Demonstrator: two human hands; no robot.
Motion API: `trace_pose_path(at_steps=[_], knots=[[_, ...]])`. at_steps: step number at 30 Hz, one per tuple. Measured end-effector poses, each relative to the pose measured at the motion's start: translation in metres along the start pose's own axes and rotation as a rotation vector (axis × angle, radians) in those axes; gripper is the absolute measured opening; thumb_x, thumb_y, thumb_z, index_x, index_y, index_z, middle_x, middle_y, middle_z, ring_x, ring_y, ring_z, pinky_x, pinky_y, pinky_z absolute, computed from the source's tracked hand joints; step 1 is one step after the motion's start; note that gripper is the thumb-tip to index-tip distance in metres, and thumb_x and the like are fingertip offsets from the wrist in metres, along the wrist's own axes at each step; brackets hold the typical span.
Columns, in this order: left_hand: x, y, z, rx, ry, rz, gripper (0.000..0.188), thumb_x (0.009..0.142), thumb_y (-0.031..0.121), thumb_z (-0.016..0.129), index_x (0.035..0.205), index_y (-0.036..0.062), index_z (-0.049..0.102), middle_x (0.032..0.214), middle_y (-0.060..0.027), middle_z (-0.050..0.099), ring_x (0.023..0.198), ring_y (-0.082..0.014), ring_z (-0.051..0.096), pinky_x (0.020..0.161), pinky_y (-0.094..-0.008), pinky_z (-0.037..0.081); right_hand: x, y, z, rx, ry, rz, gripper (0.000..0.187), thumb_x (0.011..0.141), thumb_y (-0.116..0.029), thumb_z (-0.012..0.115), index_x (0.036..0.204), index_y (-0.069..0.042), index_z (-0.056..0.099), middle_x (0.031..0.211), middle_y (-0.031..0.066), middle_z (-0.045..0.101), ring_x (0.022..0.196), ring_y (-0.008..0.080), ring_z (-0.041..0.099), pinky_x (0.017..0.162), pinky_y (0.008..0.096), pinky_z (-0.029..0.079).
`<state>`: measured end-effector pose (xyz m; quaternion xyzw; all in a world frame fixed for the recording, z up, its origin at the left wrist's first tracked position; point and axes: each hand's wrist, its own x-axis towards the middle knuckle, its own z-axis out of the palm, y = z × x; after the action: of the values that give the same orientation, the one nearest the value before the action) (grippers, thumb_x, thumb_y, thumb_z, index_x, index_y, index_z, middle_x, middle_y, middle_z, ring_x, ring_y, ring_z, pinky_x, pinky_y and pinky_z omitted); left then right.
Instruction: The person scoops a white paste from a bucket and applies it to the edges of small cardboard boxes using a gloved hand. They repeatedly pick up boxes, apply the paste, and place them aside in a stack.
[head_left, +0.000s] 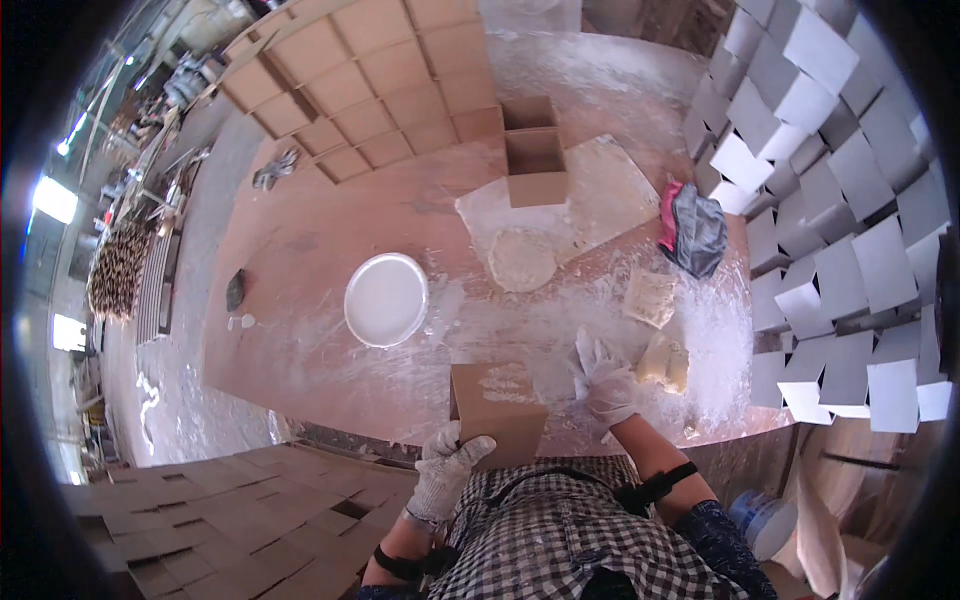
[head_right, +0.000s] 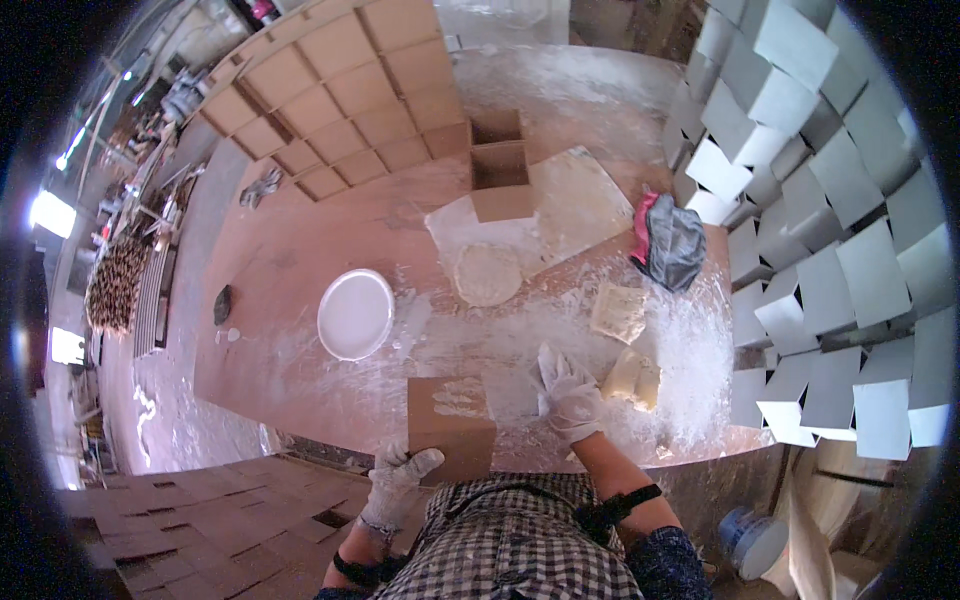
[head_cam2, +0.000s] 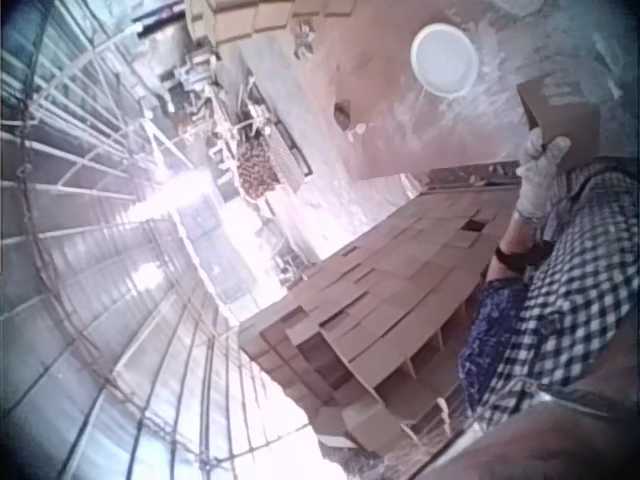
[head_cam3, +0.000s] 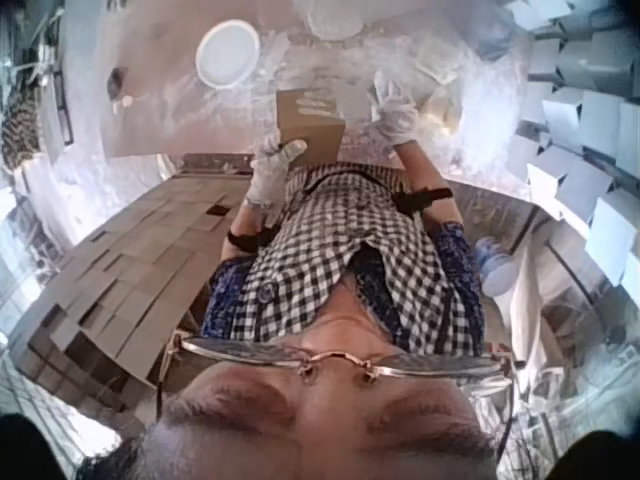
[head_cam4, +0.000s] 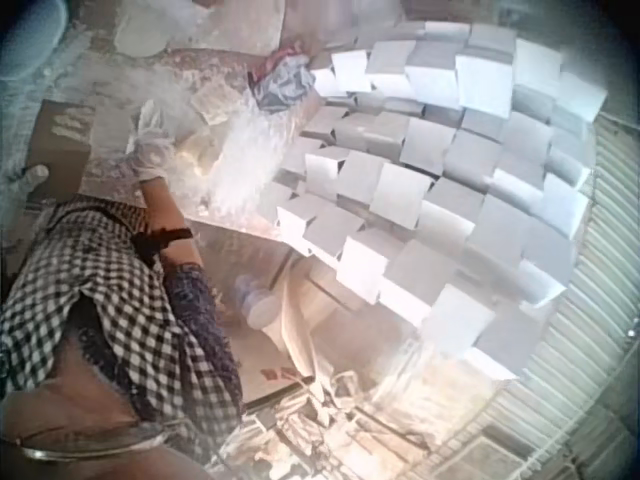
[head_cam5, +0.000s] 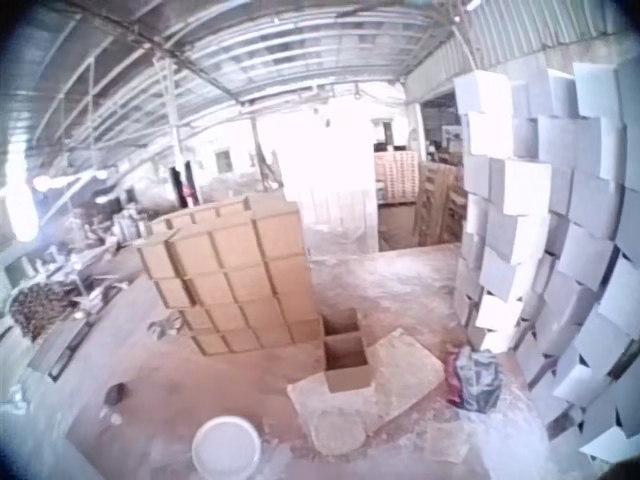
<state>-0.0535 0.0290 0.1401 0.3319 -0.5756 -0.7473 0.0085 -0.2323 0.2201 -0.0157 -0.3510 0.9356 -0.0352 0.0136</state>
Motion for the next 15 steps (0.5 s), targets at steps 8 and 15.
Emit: trace_pose_path(at_steps=[8,15], knots=[[-0.001,-0.03,-0.024,-0.021,0.078,0.102,0.011,0.082,0.009,0.065,0.093,0.0041,0.065,0.089,0.0002,0.061,0.084,-0.0087,0.054,0.077,-0.025,0.045,0.032,0.04,-0.014,1.178,-0.036,0.351,0.05,0.082,-0.018,0.058,0.129,-0.005,0.046,0.106,0.009,0.061,0.094,0.019,0.059,0.079,0.0316,0.048],[0.009,-0.038,-0.002,0.906,0.113,0.648,0.026,0.079,0.003,0.061,0.105,0.0,0.061,0.101,-0.0075,0.061,0.091,-0.0171,0.058,0.081,-0.0326,0.048,0.004,0.061,-0.077,1.097,0.029,0.4,0.047,0.088,-0.027,0.056,0.128,-0.003,0.046,0.111,0.0084,0.059,0.099,0.0176,0.055,0.087,0.0319,0.046]])
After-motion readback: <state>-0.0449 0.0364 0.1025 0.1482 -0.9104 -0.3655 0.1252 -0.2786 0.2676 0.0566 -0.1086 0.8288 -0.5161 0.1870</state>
